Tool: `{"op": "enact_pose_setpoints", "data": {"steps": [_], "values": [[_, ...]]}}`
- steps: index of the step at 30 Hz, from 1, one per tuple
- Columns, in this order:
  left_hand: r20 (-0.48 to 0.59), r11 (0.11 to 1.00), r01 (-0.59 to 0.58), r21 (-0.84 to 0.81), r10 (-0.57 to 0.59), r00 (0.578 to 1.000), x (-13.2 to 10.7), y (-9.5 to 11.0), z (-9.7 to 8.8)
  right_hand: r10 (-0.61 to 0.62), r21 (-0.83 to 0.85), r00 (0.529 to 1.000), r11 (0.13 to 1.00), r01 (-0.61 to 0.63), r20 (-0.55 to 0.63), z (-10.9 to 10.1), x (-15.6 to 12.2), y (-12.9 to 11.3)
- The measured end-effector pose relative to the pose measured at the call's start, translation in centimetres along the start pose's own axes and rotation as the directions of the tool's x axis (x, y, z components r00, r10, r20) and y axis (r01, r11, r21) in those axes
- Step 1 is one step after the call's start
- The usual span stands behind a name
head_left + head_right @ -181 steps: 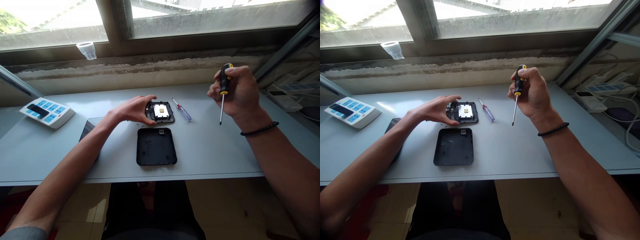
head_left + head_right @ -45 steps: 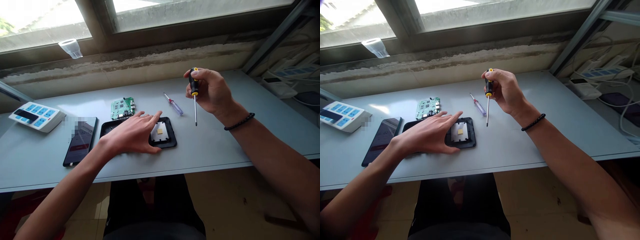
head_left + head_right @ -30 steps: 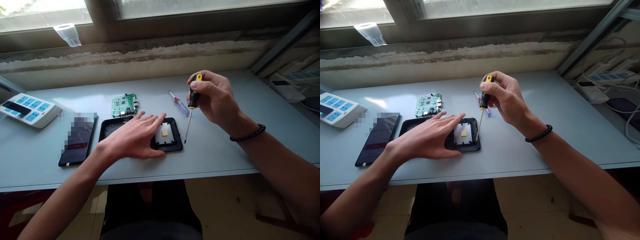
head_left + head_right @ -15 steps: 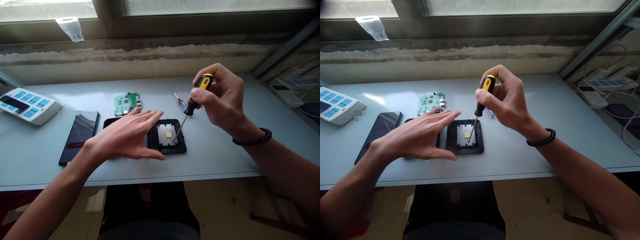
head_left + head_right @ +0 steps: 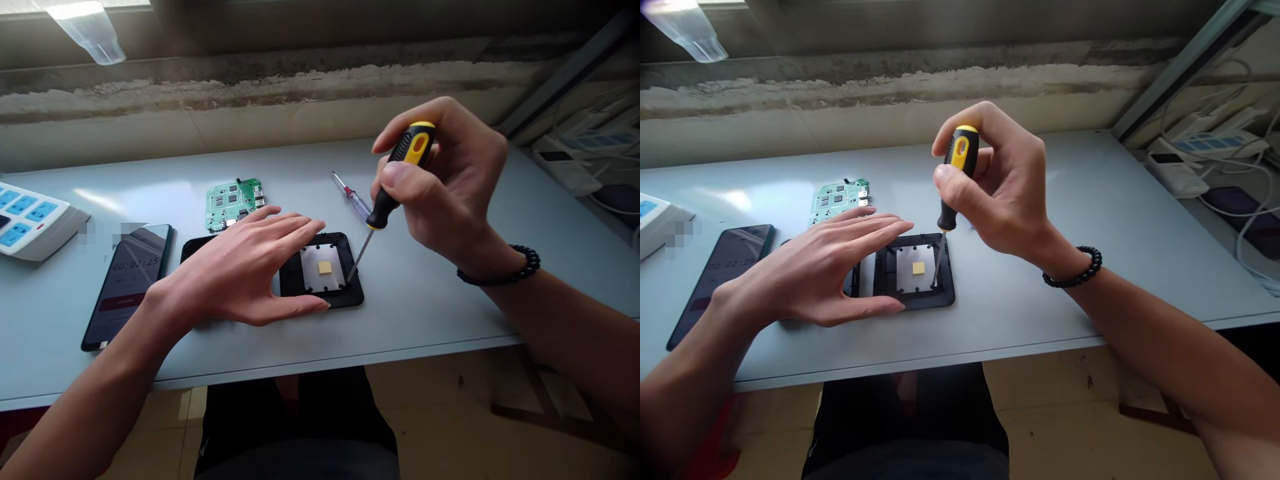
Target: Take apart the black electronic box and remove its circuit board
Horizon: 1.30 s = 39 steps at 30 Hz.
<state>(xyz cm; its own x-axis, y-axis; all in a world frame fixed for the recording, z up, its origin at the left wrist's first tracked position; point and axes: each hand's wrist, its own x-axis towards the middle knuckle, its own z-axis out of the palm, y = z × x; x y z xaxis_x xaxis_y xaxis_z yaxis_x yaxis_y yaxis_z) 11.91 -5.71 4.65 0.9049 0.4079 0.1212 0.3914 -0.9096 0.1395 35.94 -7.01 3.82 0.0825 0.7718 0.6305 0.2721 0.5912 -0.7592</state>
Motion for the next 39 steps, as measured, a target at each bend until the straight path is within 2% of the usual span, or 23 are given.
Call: {"op": "enact_pose_setpoints", "data": {"steps": [5, 11, 24, 31, 34, 39], "values": [[0.018, 0.998, -0.020, 0.060, 0.019, 1.000, -0.2, 0.3, 0.3, -0.062, -0.028, 0.998, 0.998, 0.061, -0.020, -0.1, -0.9, -1.1], [0.053, 0.998, -0.013, 0.067, 0.009, 0.999, -0.6, 0.4, 0.6, -0.109, -0.050, 0.994, 0.993, 0.107, -0.030, -0.1, -1.1, -1.0], [0.087, 0.993, 0.010, 0.114, -0.020, 0.996, -0.8, 0.9, 0.9, -0.072, -0.184, 0.997, 0.981, 0.063, -0.043, 0.1, -1.6, -1.6], [0.092, 0.994, 0.003, 0.111, -0.013, 0.996, -0.8, 0.8, 1.4, -0.104, -0.252, 0.994, 0.964, 0.089, -0.046, -0.4, -1.9, -1.4], [0.090, 0.990, -0.010, 0.143, -0.003, 0.996, -0.7, 0.8, 1.5, -0.091, -0.243, 0.995, 0.967, 0.078, -0.042, -0.4, -2.0, -1.5], [0.109, 0.987, -0.004, 0.159, -0.013, 0.994, -0.6, 0.8, 1.4, -0.134, -0.169, 0.991, 0.977, 0.131, -0.006, -0.3, -1.9, -1.6]]}}
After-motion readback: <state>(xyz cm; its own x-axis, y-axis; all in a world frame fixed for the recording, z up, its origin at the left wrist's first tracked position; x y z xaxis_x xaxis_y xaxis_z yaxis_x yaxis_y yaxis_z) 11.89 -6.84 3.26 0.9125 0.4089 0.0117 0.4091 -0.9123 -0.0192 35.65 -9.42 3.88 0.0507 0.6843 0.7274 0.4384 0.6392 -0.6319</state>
